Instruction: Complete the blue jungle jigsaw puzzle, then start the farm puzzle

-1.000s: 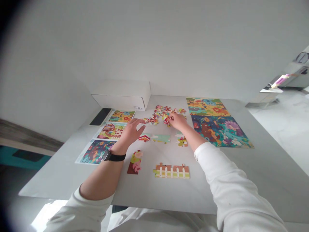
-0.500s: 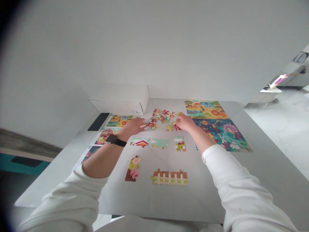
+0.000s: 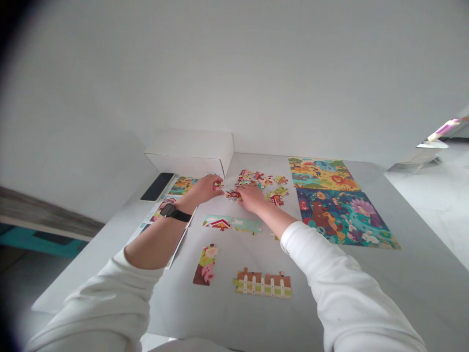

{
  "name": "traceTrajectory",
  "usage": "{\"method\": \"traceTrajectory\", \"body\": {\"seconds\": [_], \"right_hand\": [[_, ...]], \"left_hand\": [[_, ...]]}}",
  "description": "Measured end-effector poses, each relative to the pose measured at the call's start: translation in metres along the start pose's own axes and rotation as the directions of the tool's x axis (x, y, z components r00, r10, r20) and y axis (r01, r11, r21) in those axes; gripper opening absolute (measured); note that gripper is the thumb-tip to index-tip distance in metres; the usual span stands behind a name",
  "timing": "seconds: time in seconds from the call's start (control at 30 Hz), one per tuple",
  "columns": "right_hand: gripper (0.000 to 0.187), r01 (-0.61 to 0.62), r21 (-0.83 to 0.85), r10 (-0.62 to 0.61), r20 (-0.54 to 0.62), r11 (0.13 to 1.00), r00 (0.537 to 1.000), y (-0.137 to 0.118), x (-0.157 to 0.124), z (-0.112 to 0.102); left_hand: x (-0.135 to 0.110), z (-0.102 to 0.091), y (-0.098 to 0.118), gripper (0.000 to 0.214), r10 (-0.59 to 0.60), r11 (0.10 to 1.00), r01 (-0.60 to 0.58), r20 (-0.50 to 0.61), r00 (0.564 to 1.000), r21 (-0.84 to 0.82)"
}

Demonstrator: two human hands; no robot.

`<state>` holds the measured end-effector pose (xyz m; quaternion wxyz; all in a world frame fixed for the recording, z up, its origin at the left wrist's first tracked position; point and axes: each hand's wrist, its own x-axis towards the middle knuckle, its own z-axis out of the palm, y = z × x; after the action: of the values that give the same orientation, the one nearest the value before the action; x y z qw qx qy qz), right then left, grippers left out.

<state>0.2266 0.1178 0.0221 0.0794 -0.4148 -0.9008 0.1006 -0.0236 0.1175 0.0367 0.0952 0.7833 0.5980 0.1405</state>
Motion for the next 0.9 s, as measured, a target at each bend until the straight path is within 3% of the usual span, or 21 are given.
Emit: {"method": "traceTrajectory", "body": {"seconds": [0.13, 0.27, 0.33, 0.4, 0.5, 0.7, 0.9], "right_hand": [[0.057, -0.014, -0.033, 0.014, -0.007, 0.999, 1.0, 0.005, 0.0, -0.001], [0.057, -0.048, -0.057, 0.05, 0.026, 0.997, 0.998, 0.021, -0.014, -0.009], [0.058, -0.076, -0.085, 0.08, 0.042, 0.993, 0.996, 0.029, -0.023, -0.014], [0.057, -0.108, -0.117, 0.116, 0.061, 0.987, 0.991, 0.037, -0.034, -0.019], [0.053, -0.125, -0.148, 0.138, 0.078, 0.981, 0.987, 0.048, -0.048, -0.023], [0.05, -0.156, -0.169, 0.169, 0.06, 0.973, 0.984, 0.059, -0.055, -0.023], [0.053, -0.154, -0.146, 0.151, -0.033, 0.977, 0.988, 0.054, -0.041, -0.015]], "left_hand": [[0.005, -0.003, -0.001, 0.038, -0.094, 0.978, 0.083, -0.049, 0.994, -0.191], [0.014, 0.002, 0.002, 0.016, -0.23, 0.855, 0.248, 0.096, 0.969, -0.456], [0.018, 0.004, 0.002, 0.01, -0.277, 0.813, 0.298, 0.118, 0.953, -0.5], [0.022, 0.005, 0.0, 0.007, -0.286, 0.851, 0.293, 0.082, 0.955, -0.436], [0.023, 0.004, -0.002, 0.012, -0.209, 0.953, 0.208, 0.015, 0.978, -0.219], [0.015, 0.017, 0.022, 0.032, -0.005, 1.0, 0.006, 0.054, 0.999, -0.016], [0.025, 0.03, 0.055, 0.057, -0.115, 0.98, 0.099, 0.083, 0.99, 0.171]]}}
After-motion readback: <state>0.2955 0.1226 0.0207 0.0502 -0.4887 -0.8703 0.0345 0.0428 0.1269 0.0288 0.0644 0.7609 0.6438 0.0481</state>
